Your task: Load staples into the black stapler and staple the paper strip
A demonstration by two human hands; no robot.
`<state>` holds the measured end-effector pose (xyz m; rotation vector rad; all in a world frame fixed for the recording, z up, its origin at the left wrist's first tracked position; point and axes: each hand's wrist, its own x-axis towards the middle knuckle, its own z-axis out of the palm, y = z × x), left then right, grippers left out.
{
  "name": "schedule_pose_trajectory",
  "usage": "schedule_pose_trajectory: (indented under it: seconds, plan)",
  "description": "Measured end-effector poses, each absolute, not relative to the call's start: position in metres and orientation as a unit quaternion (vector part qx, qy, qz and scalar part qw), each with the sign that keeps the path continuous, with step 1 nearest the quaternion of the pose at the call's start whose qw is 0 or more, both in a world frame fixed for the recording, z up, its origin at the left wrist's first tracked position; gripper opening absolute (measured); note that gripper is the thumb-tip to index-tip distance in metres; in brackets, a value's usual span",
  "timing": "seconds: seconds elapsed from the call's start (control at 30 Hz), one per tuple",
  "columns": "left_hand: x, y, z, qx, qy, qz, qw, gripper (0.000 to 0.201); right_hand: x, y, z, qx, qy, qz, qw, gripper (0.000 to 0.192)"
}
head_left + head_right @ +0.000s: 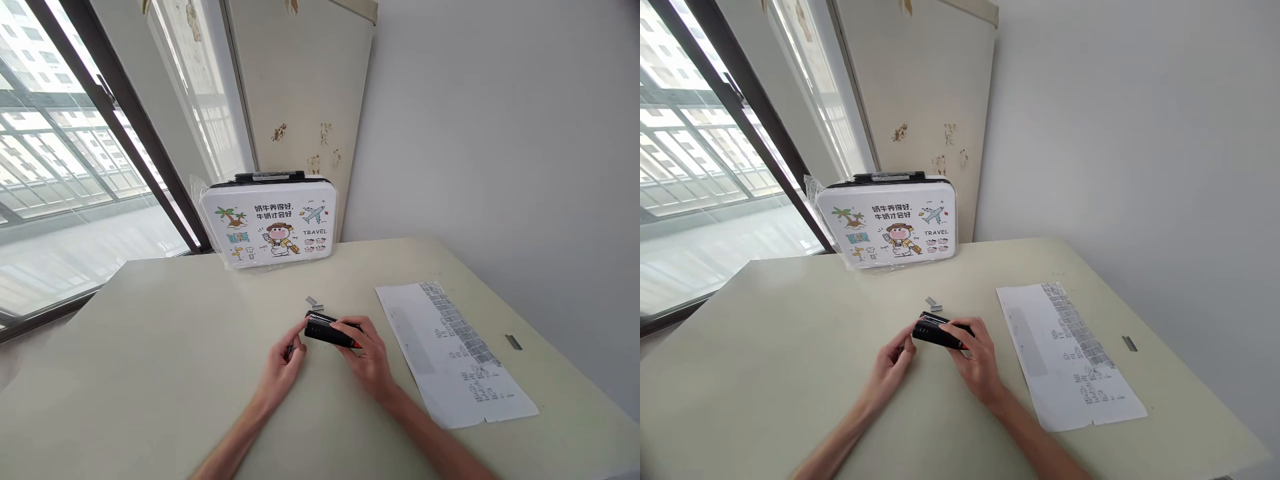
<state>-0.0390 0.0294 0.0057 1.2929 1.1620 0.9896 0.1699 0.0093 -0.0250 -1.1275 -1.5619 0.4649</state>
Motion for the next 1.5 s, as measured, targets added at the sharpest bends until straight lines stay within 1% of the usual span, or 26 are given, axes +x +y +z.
schedule_pose_trajectory:
  seconds: [0.1, 0.17, 0.27, 0.4, 0.53, 0.67, 0.77, 0.9, 0.97, 1.07, 1.1, 1.3, 1.4, 1.5]
  plan:
    - [-0.041, 0.035, 0.005, 0.386, 0.429, 0.499, 0.646, 0.035, 0.170, 0.011, -0.023, -0.498, -0.640, 0.217, 0.544, 0.024]
    - [-0.045, 0.041, 0.005, 0.267, 0.380, 0.556, 0.689, 0.027, 0.166, 0.015, -0.021, -0.516, -0.630, 0.229, 0.534, 0.026]
    - [-0.056, 0.050, 0.005, 0.198, 0.343, 0.587, 0.706, 0.010, 0.150, 0.028, -0.018, -0.532, -0.659, 0.220, 0.485, 0.029]
    - [-0.068, 0.054, 0.008, 0.143, 0.311, 0.610, 0.715, 0.013, 0.113, 0.056, -0.018, -0.538, -0.694, 0.195, 0.437, 0.026]
    - [-0.070, 0.052, 0.008, 0.104, 0.294, 0.615, 0.724, 0.011, 0.081, 0.084, -0.022, -0.546, -0.700, 0.187, 0.422, 0.026]
    - [-0.068, 0.051, 0.007, 0.077, 0.288, 0.612, 0.732, 0.009, 0.072, 0.096, -0.021, -0.544, -0.703, 0.180, 0.422, 0.027]
    - [-0.068, 0.052, 0.006, 0.056, 0.301, 0.606, 0.734, 0.018, 0.078, 0.087, -0.013, -0.529, -0.704, 0.171, 0.441, 0.033]
    - [-0.064, 0.049, 0.007, 0.044, 0.317, 0.585, 0.745, 0.036, 0.090, 0.057, -0.001, -0.479, -0.729, 0.157, 0.463, 0.026]
    - [-0.061, 0.047, 0.008, 0.055, 0.316, 0.567, 0.759, 0.042, 0.093, 0.042, 0.001, -0.446, -0.760, 0.152, 0.448, 0.028]
    - [-0.058, 0.044, 0.007, 0.079, 0.313, 0.539, 0.778, 0.048, 0.094, 0.028, 0.000, -0.440, -0.785, 0.143, 0.412, 0.041]
    - [-0.058, 0.043, 0.007, 0.087, 0.310, 0.532, 0.783, 0.049, 0.093, 0.026, -0.002, -0.446, -0.786, 0.138, 0.405, 0.043]
    - [-0.052, 0.040, 0.004, 0.149, 0.261, 0.502, 0.811, 0.052, 0.091, 0.020, -0.006, -0.476, -0.768, 0.132, 0.408, 0.027]
    - [-0.048, 0.037, 0.004, 0.163, 0.235, 0.484, 0.827, 0.051, 0.098, 0.012, -0.002, -0.487, -0.754, 0.140, 0.418, 0.024]
    - [-0.044, 0.036, 0.002, 0.168, 0.222, 0.468, 0.839, 0.052, 0.122, 0.001, 0.003, -0.499, -0.739, 0.130, 0.435, 0.021]
